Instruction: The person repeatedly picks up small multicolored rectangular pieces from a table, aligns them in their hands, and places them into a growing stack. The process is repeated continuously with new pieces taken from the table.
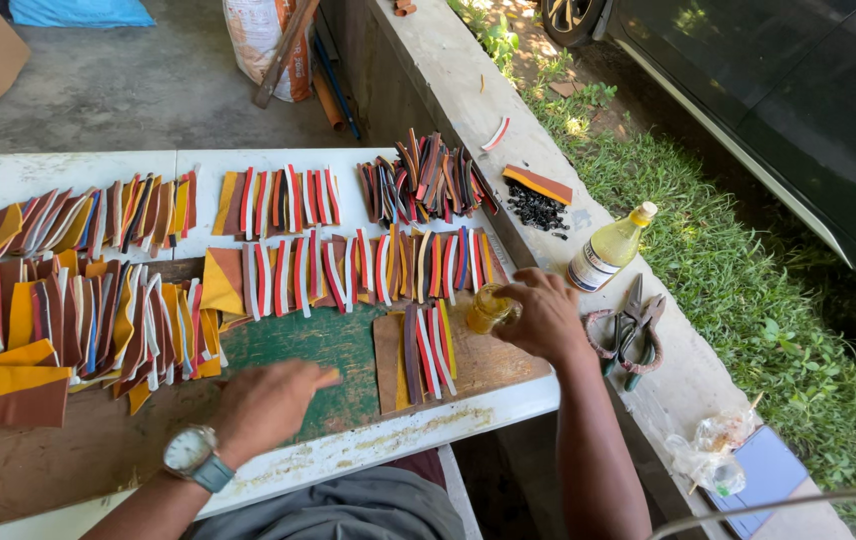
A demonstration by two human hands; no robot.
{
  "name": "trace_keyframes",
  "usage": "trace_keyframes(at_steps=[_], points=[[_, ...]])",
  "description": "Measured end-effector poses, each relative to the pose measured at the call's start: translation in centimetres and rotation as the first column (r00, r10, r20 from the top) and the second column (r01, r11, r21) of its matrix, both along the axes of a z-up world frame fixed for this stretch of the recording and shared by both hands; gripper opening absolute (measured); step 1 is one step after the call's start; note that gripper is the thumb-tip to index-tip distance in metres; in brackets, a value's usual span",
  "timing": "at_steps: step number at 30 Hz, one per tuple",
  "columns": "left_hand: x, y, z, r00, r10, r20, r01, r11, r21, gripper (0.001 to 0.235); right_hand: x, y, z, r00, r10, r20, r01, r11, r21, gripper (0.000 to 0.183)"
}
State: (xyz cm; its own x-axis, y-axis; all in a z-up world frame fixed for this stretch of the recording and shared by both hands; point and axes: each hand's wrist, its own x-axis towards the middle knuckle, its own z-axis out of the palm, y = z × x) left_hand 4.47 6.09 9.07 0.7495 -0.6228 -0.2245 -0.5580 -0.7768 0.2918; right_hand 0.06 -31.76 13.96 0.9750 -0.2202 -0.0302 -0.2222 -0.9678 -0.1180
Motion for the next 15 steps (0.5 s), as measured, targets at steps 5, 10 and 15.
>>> trace_keyframes(at_steps=[5, 10, 15], points=[[1.0, -0.4, 1.0, 0.849, -0.003, -0.528, -0.465, 0.468, -0.751, 0.018, -4.3, 0.4, 1.5, 0.987, 0.030, 0.159, -0.042, 0.996, 0.074, 0.051], [0.4, -2.7, 0.2, 0.582, -0.435, -0.687, -0.722, 0.110, -0.683, 0.025, -7.2, 2.1, 2.6, 0.814, 0.047, 0.579, -0.277, 0.908, 0.315, 0.045], [-1.1, -3.9, 0.2, 0.536, -0.521, -0.664, -0.749, 0.069, -0.659, 0.025, -8.6, 9.2, -1.3, 0.749, -0.016, 0.663, -0.562, 0.515, 0.647, 0.043]])
